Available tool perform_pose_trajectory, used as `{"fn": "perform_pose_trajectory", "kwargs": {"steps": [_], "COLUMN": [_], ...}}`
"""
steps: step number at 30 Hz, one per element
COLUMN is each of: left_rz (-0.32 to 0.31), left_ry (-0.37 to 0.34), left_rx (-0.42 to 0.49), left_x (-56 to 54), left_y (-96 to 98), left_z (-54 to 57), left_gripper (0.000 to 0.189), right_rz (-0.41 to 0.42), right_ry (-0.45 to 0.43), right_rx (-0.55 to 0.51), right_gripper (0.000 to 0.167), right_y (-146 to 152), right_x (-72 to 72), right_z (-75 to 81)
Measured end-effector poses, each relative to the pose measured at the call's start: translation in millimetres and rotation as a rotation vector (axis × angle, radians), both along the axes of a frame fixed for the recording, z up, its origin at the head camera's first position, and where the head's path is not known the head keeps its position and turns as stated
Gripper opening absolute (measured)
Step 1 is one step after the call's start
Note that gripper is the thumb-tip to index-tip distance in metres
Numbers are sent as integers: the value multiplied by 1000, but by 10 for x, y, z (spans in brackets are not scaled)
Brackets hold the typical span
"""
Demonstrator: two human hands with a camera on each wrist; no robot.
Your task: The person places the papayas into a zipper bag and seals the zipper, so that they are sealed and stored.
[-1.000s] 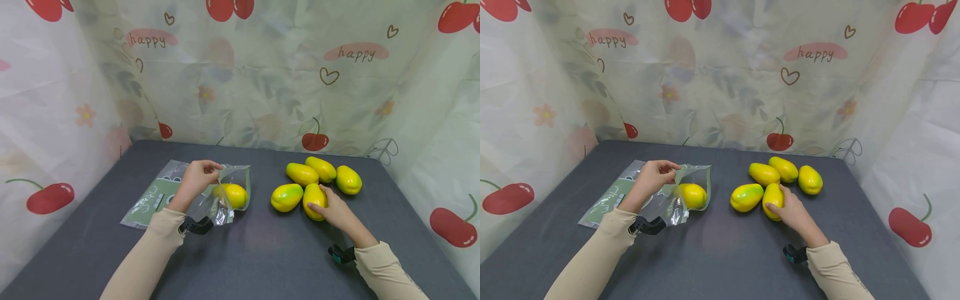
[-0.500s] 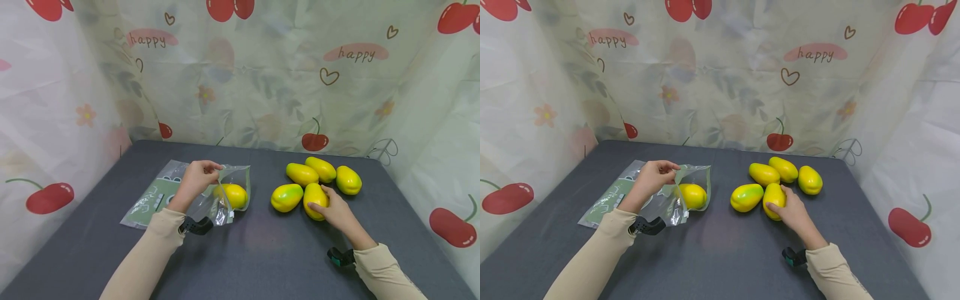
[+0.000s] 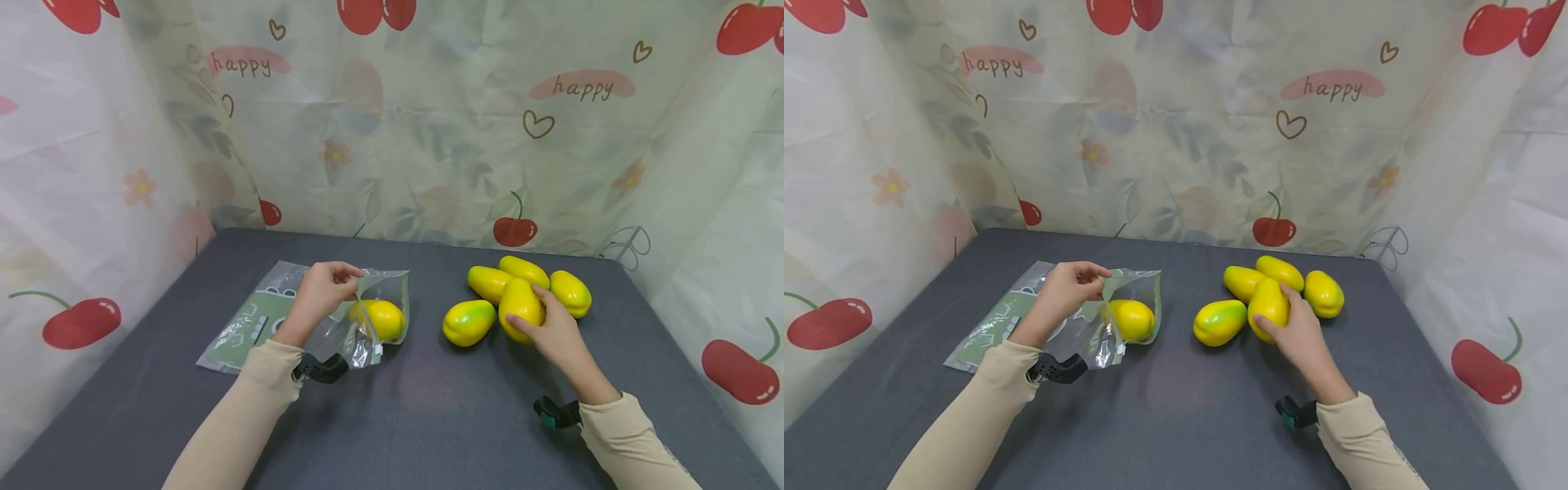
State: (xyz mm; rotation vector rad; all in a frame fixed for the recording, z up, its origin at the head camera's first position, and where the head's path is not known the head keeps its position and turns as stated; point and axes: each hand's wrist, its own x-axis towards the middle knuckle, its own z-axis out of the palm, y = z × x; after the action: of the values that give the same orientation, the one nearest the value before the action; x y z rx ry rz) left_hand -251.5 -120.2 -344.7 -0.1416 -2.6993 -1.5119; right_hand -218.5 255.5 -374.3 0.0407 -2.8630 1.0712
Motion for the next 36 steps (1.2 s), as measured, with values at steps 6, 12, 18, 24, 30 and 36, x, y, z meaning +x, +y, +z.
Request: {"fn": "perform_pose_trajectory", "kwargs": {"steps": [6,12,18,24,30,36], "left_rz": [-3,0,1,0,2,2], "left_ry": [4,1,-11,-14,-4,-4], "left_rx": [0,-7,-13,-22,-29,-10], "left_x": [5,6,6,4,4,1], "left_y": [2,6,16,19,21,27], "left_z": [5,6,9,-4,-6,11], "left_gripper": [28,27,28,28,28,27], "right_rz": [9,48,85,135,183,237], "right_ry": [44,99,124,130,134,147], "right_rx": [-47,-87,-99,-103,-71,-49], "right_gripper": [92,88,86,86,84,82], "right_y": [-84,-233,-401,-590,-776,-927], "right_x": [23,65,87,76,84,110], "right_z": [138,258,286,271,225,155]}}
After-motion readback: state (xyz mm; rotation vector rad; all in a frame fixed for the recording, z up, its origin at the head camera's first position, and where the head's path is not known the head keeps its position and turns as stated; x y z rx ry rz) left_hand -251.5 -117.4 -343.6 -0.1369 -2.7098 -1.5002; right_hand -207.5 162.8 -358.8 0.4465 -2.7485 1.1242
